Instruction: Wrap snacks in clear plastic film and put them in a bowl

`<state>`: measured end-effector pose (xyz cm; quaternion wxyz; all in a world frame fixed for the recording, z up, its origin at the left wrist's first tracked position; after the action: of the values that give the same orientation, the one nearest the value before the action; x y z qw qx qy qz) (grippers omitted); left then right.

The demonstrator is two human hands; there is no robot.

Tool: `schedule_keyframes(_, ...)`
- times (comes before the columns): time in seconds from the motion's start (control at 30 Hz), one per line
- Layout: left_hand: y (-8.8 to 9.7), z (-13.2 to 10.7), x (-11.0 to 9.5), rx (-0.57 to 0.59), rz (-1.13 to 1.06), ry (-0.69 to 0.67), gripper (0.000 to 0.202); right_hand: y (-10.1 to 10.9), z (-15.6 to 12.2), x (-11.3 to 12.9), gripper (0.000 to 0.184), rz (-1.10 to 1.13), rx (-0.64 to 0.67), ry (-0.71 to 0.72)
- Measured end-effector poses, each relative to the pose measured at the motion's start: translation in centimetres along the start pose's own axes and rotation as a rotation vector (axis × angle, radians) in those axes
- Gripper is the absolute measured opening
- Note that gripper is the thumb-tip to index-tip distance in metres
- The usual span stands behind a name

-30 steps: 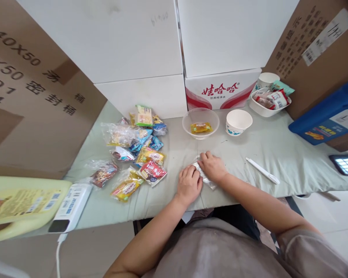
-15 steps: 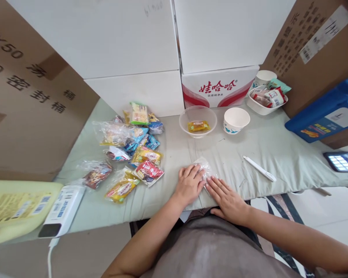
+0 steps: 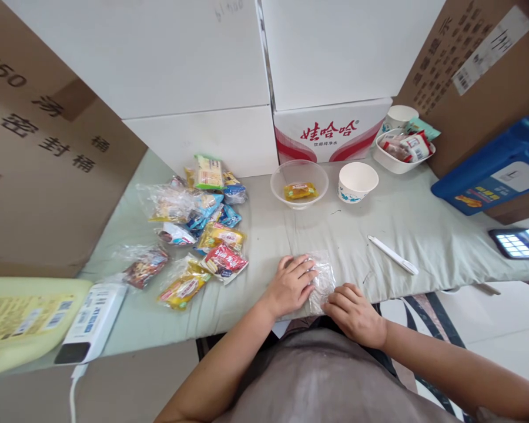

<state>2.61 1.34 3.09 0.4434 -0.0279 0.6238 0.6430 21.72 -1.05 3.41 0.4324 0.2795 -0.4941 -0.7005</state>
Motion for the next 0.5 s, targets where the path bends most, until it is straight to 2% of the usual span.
schedule_keyframes(0.17, -0.1, 0.1, 0.1, 0.017, -0.021, -0.004, 0.034, 0.8, 1.9, -1.1, 0.018, 0.117, -0.021, -0.01)
schedule_keyframes(0.23, -0.1, 0.0, 0.3, -0.004, -0.034, -0.005, 0.043, 0.7, 3.2, -2.3, 0.02, 0.124, -0.005, -0.045)
schedule_keyframes(0.3, -0.3, -0.1, 0.6, -0.036, -0.047, -0.008, 0.056, 0.1, 4.5, -3.7, 0.025, 0.076, 0.026, -0.143)
schedule_keyframes(0.4, -0.6, -0.3, 1.2, -0.086, -0.057, -0.018, 0.071, -1.4, 6.3, -5.4, 0.03, -0.037, 0.144, -0.336)
schedule_keyframes(0.5, -0.7, -0.4, 1.6, -0.133, -0.053, -0.02, 0.074, -2.8, 7.4, -6.0, 0.03, -0.157, 0.315, -0.436)
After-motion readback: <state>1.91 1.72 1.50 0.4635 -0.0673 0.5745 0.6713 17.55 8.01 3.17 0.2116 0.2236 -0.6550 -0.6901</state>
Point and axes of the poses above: each hand's wrist, its own z-axis towards the middle knuckle, its own y-axis out of the back of the hand, x = y × z, the point moved 3 cm from there along z, towards the middle knuckle, and after that the axes turned 14 degrees about -z, right-handed, at the moved point
